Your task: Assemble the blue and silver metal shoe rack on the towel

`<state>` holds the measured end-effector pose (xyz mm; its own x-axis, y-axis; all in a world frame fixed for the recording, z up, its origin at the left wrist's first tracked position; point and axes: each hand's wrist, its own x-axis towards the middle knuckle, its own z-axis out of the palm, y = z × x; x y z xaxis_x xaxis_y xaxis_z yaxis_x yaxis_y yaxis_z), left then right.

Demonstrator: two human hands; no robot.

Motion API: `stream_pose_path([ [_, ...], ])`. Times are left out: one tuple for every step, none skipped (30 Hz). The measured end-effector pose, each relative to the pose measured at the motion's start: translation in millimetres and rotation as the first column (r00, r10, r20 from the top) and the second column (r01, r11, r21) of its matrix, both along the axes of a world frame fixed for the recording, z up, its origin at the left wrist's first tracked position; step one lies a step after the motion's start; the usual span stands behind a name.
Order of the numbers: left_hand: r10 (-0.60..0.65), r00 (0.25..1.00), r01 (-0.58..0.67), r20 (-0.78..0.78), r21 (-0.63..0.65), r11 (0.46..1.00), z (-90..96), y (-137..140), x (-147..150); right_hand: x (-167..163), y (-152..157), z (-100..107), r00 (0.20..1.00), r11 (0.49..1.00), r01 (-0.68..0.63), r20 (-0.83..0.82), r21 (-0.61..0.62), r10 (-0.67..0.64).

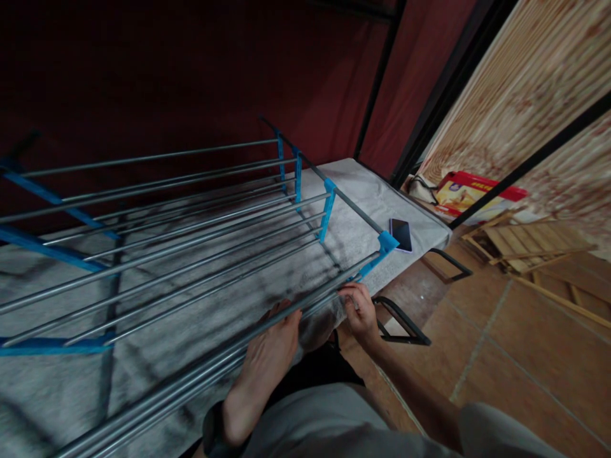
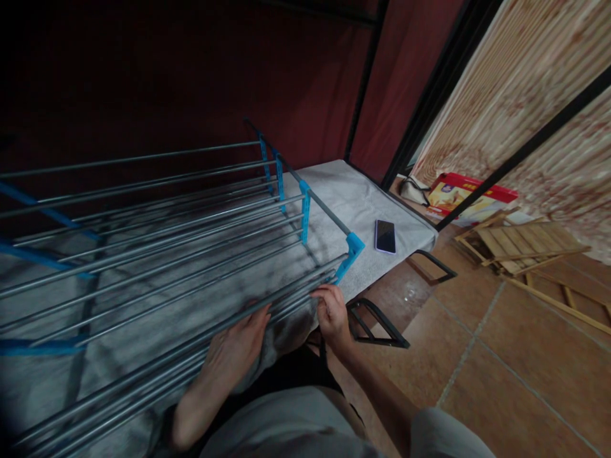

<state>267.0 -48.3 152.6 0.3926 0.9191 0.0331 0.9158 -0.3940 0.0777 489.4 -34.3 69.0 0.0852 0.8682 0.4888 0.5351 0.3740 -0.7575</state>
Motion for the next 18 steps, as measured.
stream_pose_path([
  [0.001, 1.0, -0.001, 0.0, -0.004, 1.0, -0.8, -0.2, -0.1, 1.1, 0.0, 1.3, 1.0, 1.0, 0.013, -0.015, -0.001, -0.013],
  [0.001, 1.0, -0.001, -0.007, -0.011, 1.0, -1.5, -0.6, -0.3, 2.2, -0.2, 2.9, 0.999, 1.0, 0.03, -0.031, 0.003, -0.03],
  [-0.001, 1.0, 0.001, -0.018, -0.02, 1.0, -2.1, -1.2, -0.6, 3.5, -0.5, 4.8, 0.998, 0.999, 0.048, -0.045, 0.011, -0.048],
  [-0.003, 1.0, 0.002, -0.029, -0.027, 1.0, -2.5, -1.9, -0.8, 5.0, -0.9, 7.1, 0.996, 0.997, 0.067, -0.057, 0.023, -0.065],
  [-0.005, 0.999, 0.004, -0.037, -0.029, 1.0, -2.7, -2.7, -1.2, 6.6, -1.3, 9.8, 0.995, 0.996, 0.083, -0.064, 0.039, -0.081],
  [-0.008, 0.999, 0.007, -0.04, -0.026, 1.0, -2.8, -3.4, -1.5, 8.4, -1.6, 13.2, 0.993, 0.994, 0.097, -0.067, 0.058, -0.093],
  [-0.011, 0.999, 0.011, -0.039, -0.02, 1.0, -2.8, -3.9, -1.9, 10.3, -1.8, 17.3, 0.992, 0.991, 0.108, -0.067, 0.081, -0.103],
  [-0.012, 0.999, 0.011, -0.034, -0.011, 1.0, -2.7, -4.3, -2.2, 12.5, -1.7, 22.2, 0.991, 0.987, 0.12, -0.068, 0.109, -0.113],
  [-0.009, 1.0, 0.009, -0.03, 0.0, 1.0, -2.6, -4.5, -2.6, 14.8, -1.3, 28.1, 0.989, 0.981, 0.137, -0.072, 0.14, -0.127],
  [-0.006, 1.0, 0.007, -0.027, 0.013, 1.0, -2.7, -4.7, -3.0, 17.3, -0.5, 34.8, 0.986, 0.972, 0.161, -0.077, 0.173, -0.15],
  [-0.008, 1.0, 0.009, -0.026, 0.029, 1.0, -3.1, -5.0, -3.4, 20.1, 0.8, 42.4, 0.98, 0.958, 0.196, -0.081, 0.208, -0.183],
  [-0.013, 1.0, 0.014, -0.027, 0.051, 0.999, -3.8, -5.5, -3.8, 23.1, 2.6, 50.4, 0.97, 0.939, 0.242, -0.086, 0.243, -0.228],
  [-0.022, 0.999, 0.024, -0.03, 0.077, 0.997, -4.6, -6.4, -4.2, 26.4, 5.1, 58.7, 0.955, 0.915, 0.295, -0.093, 0.276, -0.28],
  [-0.032, 0.999, 0.035, -0.035, 0.106, 0.994, -5.5, -7.9, -4.6, 29.9, 8.2, 66.6, 0.937, 0.887, 0.348, -0.102, 0.304, -0.333],
  [-0.042, 0.998, 0.047, -0.039, 0.139, 0.989, -6.1, -10.0, -4.9, 33.4, 11.9, 73.8, 0.919, 0.86, 0.394, -0.111, 0.324, -0.379],
  [-0.063, 0.997, 0.069, -0.04, 0.175, 0.982, -6.1, -12.7, -5.0, 36.9, 15.9, 79.9, 0.904, 0.84, 0.426, -0.12, 0.336, -0.41],
  [-0.097, 0.995, 0.102, -0.037, 0.213, 0.972, -5.3, -15.9, -4.9, 40.1, 20.3, 84.7, 0.897, 0.833, 0.44, -0.126, 0.335, -0.423],
  [-0.147, 0.989, 0.149, -0.027, 0.258, 0.955, -3.5, -19.3, -4.4, 42.9, 24.7, 88.2, 0.899, 0.84, 0.437, -0.128, 0.321, -0.419],
])
